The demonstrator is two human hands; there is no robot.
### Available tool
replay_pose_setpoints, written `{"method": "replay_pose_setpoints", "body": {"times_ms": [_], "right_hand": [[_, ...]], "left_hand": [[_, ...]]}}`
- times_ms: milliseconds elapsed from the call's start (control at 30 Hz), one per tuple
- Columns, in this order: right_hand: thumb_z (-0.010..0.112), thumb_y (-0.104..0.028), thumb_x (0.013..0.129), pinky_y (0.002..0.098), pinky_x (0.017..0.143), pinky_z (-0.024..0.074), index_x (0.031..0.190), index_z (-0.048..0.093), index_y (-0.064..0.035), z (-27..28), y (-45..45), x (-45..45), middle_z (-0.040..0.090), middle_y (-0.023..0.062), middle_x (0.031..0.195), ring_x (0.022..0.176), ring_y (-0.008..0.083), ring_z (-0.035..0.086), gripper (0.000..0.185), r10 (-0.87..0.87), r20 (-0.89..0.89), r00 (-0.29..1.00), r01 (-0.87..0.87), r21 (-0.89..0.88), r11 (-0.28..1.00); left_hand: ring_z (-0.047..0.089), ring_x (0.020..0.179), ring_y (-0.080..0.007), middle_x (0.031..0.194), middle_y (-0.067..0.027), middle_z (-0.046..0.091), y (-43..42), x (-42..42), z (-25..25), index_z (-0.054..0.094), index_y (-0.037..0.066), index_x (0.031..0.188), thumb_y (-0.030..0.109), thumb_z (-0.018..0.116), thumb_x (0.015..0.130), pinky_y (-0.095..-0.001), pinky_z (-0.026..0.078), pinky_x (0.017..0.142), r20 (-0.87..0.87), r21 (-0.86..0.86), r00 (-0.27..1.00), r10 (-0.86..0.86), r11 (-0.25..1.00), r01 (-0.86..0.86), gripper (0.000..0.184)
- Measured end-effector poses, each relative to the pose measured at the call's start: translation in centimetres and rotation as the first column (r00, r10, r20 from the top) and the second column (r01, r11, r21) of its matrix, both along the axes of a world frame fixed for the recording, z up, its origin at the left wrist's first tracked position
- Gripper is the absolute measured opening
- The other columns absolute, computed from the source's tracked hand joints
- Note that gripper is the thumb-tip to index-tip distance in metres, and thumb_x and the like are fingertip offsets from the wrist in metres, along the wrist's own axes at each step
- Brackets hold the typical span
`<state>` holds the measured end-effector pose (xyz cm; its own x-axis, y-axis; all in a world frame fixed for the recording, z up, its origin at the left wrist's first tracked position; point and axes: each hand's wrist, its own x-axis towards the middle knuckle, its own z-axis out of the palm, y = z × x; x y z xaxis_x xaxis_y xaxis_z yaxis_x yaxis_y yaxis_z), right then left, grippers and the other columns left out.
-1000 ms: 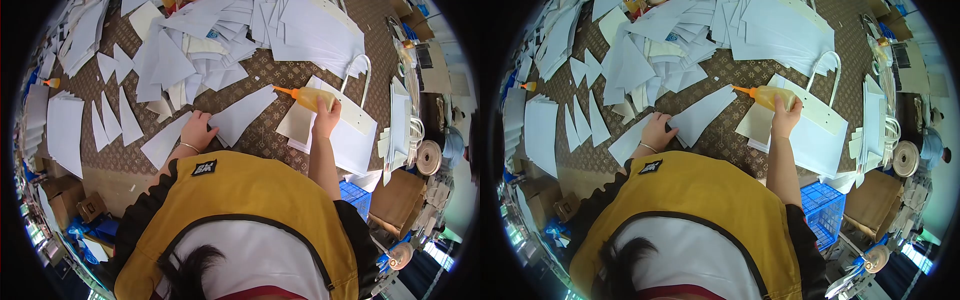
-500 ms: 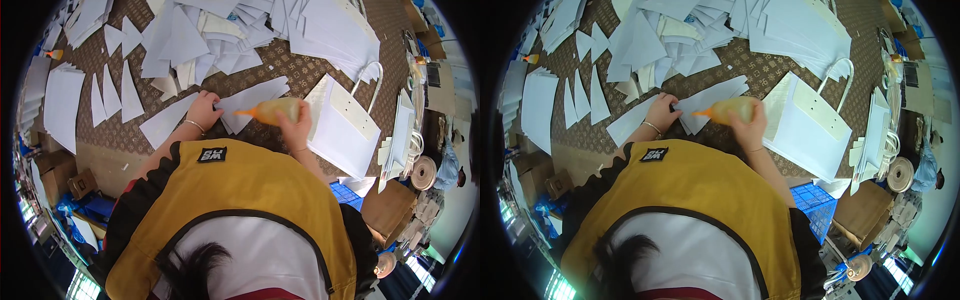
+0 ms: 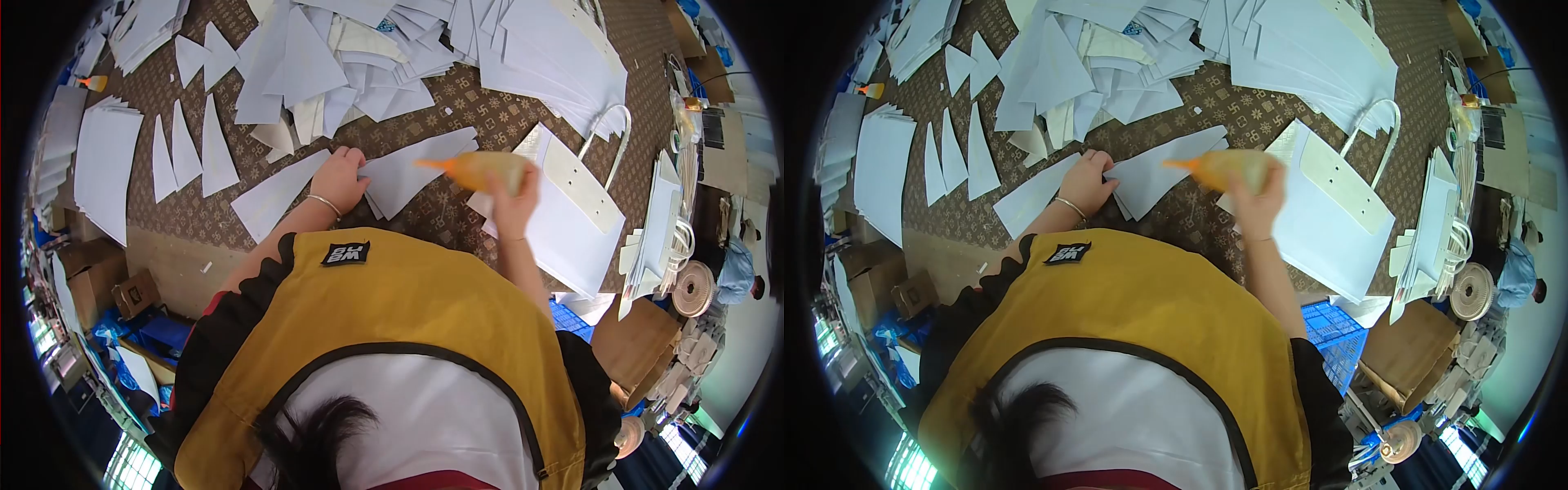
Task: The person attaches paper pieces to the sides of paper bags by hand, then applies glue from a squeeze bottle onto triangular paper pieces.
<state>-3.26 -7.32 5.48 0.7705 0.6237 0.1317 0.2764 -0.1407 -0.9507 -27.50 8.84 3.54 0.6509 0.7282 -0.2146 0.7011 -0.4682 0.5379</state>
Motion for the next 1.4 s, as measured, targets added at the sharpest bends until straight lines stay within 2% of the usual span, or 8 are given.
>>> {"method": "replay_pose_setpoints", "body": {"times_ms": [200,400,533,833,1033,1100,1200,1400], "right_hand": [[0.074,-0.013,0.072,0.0289,0.082,0.0451,0.107,0.050,-0.0003,-0.4,-0.4,3.5,0.057,0.0078,0.099,0.093,0.0155,0.054,0.044,-0.191,0.041,0.981,0.192,-0.016,0.981],[0.071,-0.011,0.073,0.0286,0.084,0.0443,0.109,0.051,-0.0009,0.6,-0.7,-3.1,0.057,0.0071,0.099,0.093,0.0143,0.054,0.042,0.171,-0.016,0.985,-0.172,-0.047,0.984],[0.065,-0.009,0.075,0.0296,0.084,0.0451,0.112,0.049,-0.0012,0.5,-2.2,1.3,0.057,0.0076,0.099,0.093,0.0158,0.055,0.041,0.042,-0.348,0.936,-0.017,0.074,0.997],[0.064,-0.007,0.078,0.0314,0.087,0.0449,0.111,0.048,-0.0005,0.9,-3.6,1.4,0.057,0.0086,0.100,0.093,0.0184,0.056,0.037,-0.032,-0.521,0.853,0.208,0.283,0.936],[0.065,-0.005,0.077,0.0295,0.085,0.0442,0.108,0.049,-0.0016,0.8,-3.1,0.4,0.058,0.0076,0.099,0.091,0.0163,0.055,0.036,-0.049,-0.526,0.849,0.198,0.231,0.952],[0.066,-0.005,0.077,0.0297,0.085,0.0443,0.108,0.049,-0.0014,0.7,-3.1,0.7,0.058,0.0076,0.099,0.091,0.0164,0.055,0.036,-0.071,-0.531,0.844,0.224,0.228,0.948],[0.067,-0.005,0.077,0.0298,0.085,0.0443,0.108,0.049,-0.0010,0.4,-3.2,1.9,0.058,0.0075,0.099,0.091,0.0163,0.055,0.036,-0.147,-0.505,0.851,0.282,0.203,0.938],[0.070,-0.008,0.076,0.0291,0.084,0.0445,0.107,0.049,0.0016,0.4,-2.6,5.3,0.058,0.0079,0.100,0.091,0.0158,0.055,0.038,-0.308,-0.297,0.904,0.368,0.169,0.914]], "left_hand": [[0.056,0.084,-0.0311,0.089,-0.0117,0.057,0.2,0.3,-0.2,0.054,0.006,0.093,0.016,0.069,0.071,-0.0385,0.047,0.075,-0.042,-0.117,0.999,0.022,0.993,-0.027,0.028],[0.059,0.081,-0.0256,0.087,-0.0104,0.059,0.2,0.4,-0.7,0.056,0.005,0.094,0.014,0.068,0.073,-0.0371,0.048,0.072,-0.042,-0.083,0.999,0.007,0.996,-0.011,0.026],[0.061,0.079,-0.0183,0.083,-0.0069,0.062,1.7,-0.9,-0.4,0.058,0.004,0.096,0.009,0.065,0.077,-0.0330,0.050,0.067,0.248,-0.378,0.963,0.110,0.926,-0.009,0.020],[0.061,0.074,-0.0139,0.080,-0.0030,0.061,13.4,-7.4,2.8,0.061,0.005,0.095,0.003,0.060,0.084,-0.0305,0.055,0.066,0.674,-0.731,-0.037,0.738,0.658,-0.183,0.012],[0.061,0.068,-0.0194,0.080,-0.0066,0.064,19.7,-13.5,-0.4,0.063,0.004,0.096,0.005,0.062,0.082,-0.0317,0.052,0.066,0.475,-0.708,0.098,0.874,0.446,-0.547,0.014],[0.062,0.069,-0.0231,0.081,-0.0096,0.063,19.6,-14.1,-1.3,0.063,0.003,0.099,0.006,0.060,0.082,-0.0326,0.050,0.067,0.183,0.077,0.594,0.784,0.591,-0.803,0.017],[0.062,0.075,-0.0263,0.086,-0.0119,0.062,16.1,-12.4,-1.1,0.062,0.004,0.096,0.010,0.060,0.082,-0.0345,0.049,0.068,0.270,0.520,0.743,0.613,0.556,-0.648,0.016],[0.058,0.089,-0.0297,0.093,-0.0122,0.060,2.6,-4.2,1.4,0.061,0.005,0.094,0.017,0.064,0.079,-0.0374,0.048,0.075,0.354,0.163,0.932,0.084,0.975,-0.150,0.019]]}}
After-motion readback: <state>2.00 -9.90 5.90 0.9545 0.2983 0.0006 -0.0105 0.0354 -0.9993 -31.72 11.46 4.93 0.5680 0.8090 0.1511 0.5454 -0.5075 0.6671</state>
